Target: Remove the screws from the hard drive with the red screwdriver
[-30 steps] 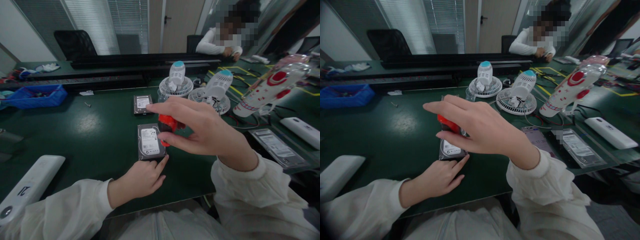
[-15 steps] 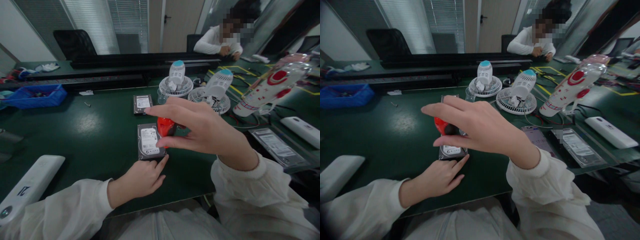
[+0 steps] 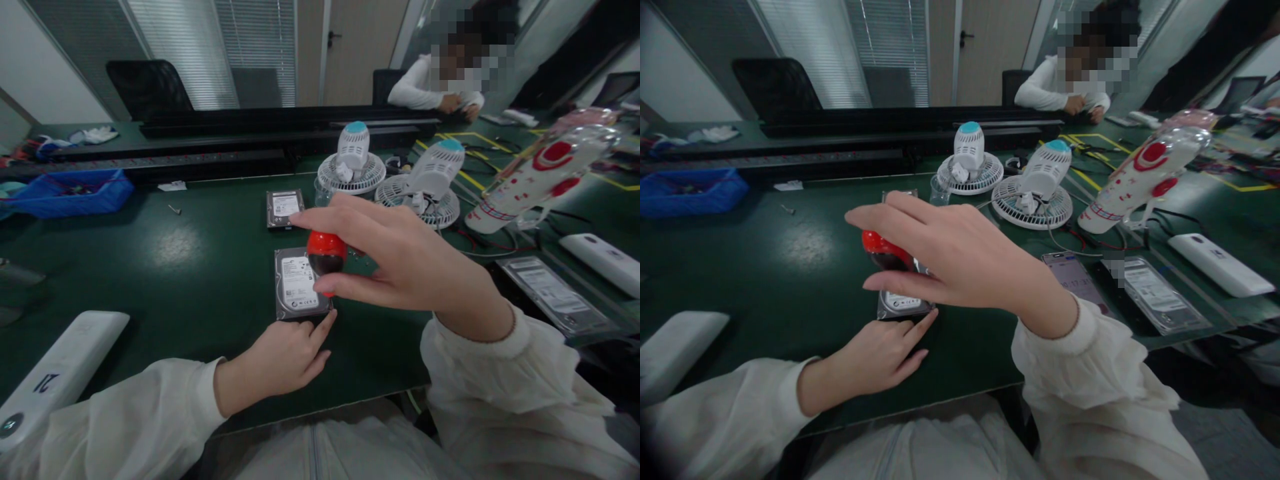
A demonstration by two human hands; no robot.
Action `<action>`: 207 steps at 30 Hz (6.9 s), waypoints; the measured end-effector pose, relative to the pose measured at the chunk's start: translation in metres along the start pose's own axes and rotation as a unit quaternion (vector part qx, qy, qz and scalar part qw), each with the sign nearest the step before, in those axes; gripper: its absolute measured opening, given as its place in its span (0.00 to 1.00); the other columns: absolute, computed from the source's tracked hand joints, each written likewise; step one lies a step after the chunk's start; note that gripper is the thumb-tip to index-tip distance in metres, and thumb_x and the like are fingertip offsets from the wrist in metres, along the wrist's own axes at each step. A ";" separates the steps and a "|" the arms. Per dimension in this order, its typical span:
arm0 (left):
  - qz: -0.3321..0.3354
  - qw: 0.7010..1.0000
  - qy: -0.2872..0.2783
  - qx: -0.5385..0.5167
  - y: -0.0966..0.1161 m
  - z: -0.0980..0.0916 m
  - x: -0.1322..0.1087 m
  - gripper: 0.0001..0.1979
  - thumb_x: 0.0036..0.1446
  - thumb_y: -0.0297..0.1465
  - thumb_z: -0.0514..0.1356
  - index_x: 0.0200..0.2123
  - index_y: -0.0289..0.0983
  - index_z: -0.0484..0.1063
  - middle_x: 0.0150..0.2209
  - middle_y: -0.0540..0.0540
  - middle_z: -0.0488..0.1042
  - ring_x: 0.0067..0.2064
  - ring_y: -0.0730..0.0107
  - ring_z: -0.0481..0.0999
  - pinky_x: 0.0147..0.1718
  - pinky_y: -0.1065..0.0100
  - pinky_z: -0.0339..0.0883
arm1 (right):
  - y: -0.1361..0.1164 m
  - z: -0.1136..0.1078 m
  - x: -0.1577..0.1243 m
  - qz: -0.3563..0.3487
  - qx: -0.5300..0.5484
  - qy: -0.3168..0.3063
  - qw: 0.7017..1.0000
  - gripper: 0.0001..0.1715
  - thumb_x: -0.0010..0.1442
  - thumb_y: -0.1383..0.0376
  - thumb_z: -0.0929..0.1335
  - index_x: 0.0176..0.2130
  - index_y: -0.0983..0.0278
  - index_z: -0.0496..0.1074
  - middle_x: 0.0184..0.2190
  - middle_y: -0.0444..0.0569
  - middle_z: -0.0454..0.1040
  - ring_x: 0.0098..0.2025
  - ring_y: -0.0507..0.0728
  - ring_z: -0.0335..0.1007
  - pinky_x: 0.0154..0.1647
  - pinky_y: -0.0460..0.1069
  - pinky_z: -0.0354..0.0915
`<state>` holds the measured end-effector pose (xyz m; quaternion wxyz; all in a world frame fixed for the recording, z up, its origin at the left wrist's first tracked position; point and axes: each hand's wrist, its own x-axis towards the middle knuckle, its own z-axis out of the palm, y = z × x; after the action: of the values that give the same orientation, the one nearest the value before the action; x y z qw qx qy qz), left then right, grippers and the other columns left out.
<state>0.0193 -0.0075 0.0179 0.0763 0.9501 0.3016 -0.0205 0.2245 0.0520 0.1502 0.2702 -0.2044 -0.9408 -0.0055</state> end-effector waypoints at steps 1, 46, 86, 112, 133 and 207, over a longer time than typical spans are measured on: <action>0.000 1.000 0.001 -0.001 0.000 0.000 0.000 0.31 0.73 0.37 0.48 0.72 0.24 0.54 0.39 0.36 0.80 0.38 0.54 0.83 0.35 0.56 0.78 | 0.000 0.000 0.000 -0.003 0.017 -0.001 1.000 0.31 0.74 0.54 0.60 0.65 0.72 0.62 0.51 0.56 0.74 0.47 0.56 0.73 0.42 0.51 0.72; -0.001 1.000 0.007 0.003 -0.001 0.004 0.000 0.31 0.73 0.38 0.49 0.72 0.25 0.55 0.39 0.38 0.80 0.38 0.54 0.83 0.37 0.57 0.78 | -0.003 0.000 -0.001 0.000 -0.001 0.059 0.998 0.25 0.72 0.59 0.66 0.60 0.73 0.69 0.43 0.53 0.77 0.43 0.54 0.74 0.41 0.50 0.71; -0.005 1.000 0.003 0.005 0.000 0.005 -0.001 0.31 0.73 0.38 0.50 0.72 0.26 0.54 0.40 0.38 0.81 0.38 0.55 0.83 0.36 0.59 0.78 | -0.003 -0.002 0.000 0.003 -0.016 0.055 0.998 0.21 0.72 0.62 0.65 0.60 0.70 0.68 0.43 0.50 0.78 0.41 0.52 0.75 0.39 0.48 0.69; -0.003 1.000 0.010 0.003 -0.001 0.006 0.000 0.31 0.73 0.38 0.50 0.72 0.25 0.54 0.40 0.37 0.81 0.38 0.55 0.83 0.35 0.58 0.78 | 0.001 -0.002 -0.001 0.014 -0.026 0.051 0.998 0.21 0.70 0.58 0.66 0.57 0.69 0.69 0.41 0.51 0.76 0.43 0.56 0.73 0.41 0.51 0.68; -0.005 1.000 0.007 0.001 0.000 0.005 0.001 0.31 0.73 0.37 0.49 0.72 0.25 0.54 0.40 0.37 0.81 0.39 0.54 0.83 0.36 0.57 0.78 | 0.003 -0.003 0.001 -0.016 0.052 0.059 0.997 0.14 0.70 0.66 0.64 0.53 0.69 0.70 0.46 0.54 0.76 0.43 0.54 0.72 0.43 0.50 0.68; -0.005 1.000 -0.001 0.006 0.000 0.003 0.001 0.32 0.73 0.38 0.49 0.72 0.25 0.54 0.40 0.37 0.81 0.39 0.54 0.83 0.37 0.57 0.78 | 0.001 -0.007 -0.002 -0.011 -0.018 0.041 0.999 0.22 0.72 0.56 0.64 0.55 0.68 0.72 0.35 0.47 0.77 0.33 0.50 0.71 0.31 0.46 0.61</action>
<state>0.0202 -0.0077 0.0149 0.0712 0.9489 0.3064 -0.0238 0.2299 0.0509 0.1549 0.3052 -0.1984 -0.9308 -0.0336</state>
